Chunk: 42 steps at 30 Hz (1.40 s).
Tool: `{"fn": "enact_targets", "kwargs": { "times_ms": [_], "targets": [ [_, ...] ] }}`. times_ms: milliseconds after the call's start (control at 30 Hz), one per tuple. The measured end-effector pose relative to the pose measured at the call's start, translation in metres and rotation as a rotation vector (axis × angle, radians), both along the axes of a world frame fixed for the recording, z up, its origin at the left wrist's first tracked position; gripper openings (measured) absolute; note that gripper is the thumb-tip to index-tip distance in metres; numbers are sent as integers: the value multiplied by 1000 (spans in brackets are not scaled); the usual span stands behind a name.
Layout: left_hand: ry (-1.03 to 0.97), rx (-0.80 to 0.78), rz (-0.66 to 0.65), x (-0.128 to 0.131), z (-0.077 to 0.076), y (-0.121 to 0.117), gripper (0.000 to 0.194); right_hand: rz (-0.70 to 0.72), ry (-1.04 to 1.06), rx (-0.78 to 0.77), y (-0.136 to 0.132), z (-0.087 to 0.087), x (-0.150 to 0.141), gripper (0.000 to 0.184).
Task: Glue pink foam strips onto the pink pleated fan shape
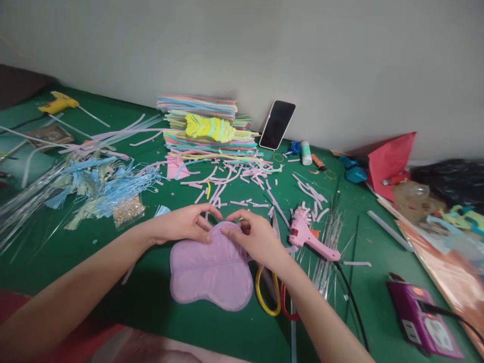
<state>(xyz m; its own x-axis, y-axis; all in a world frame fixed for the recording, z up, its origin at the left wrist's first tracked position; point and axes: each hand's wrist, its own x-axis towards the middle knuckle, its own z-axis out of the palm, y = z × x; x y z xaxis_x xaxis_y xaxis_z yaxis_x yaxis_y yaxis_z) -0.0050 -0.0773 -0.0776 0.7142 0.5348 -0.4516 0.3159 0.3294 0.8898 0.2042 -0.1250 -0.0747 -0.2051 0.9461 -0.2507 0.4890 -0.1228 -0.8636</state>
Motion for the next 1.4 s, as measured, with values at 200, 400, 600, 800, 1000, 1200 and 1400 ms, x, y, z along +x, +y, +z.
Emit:
{"fn": "enact_targets", "kwargs": {
  "times_ms": [200,400,600,800,1000,1200,1400],
  "targets": [
    [79,195,47,-8,5,8,36,-217,-69,126,-11,-8,13,39],
    [114,226,51,-9,3,11,35,-152,-257,260,-17,-8,12,34],
    [120,247,-17,-14,-1,16,41,25,-528,466,-24,-14,24,22],
    [201,276,-33,-22,-2,25,37,-152,-807,574,-24,-8,38,32],
    [241,286,36,-22,3,26,44,-207,-587,604,-22,3,20,22],
    [232,262,48,-20,1,26,42,-232,-300,362,-24,-5,0,16],
    [232,221,-3,-23,4,27,40,-150,-286,345,-19,-14,1,13]
  ]
}}
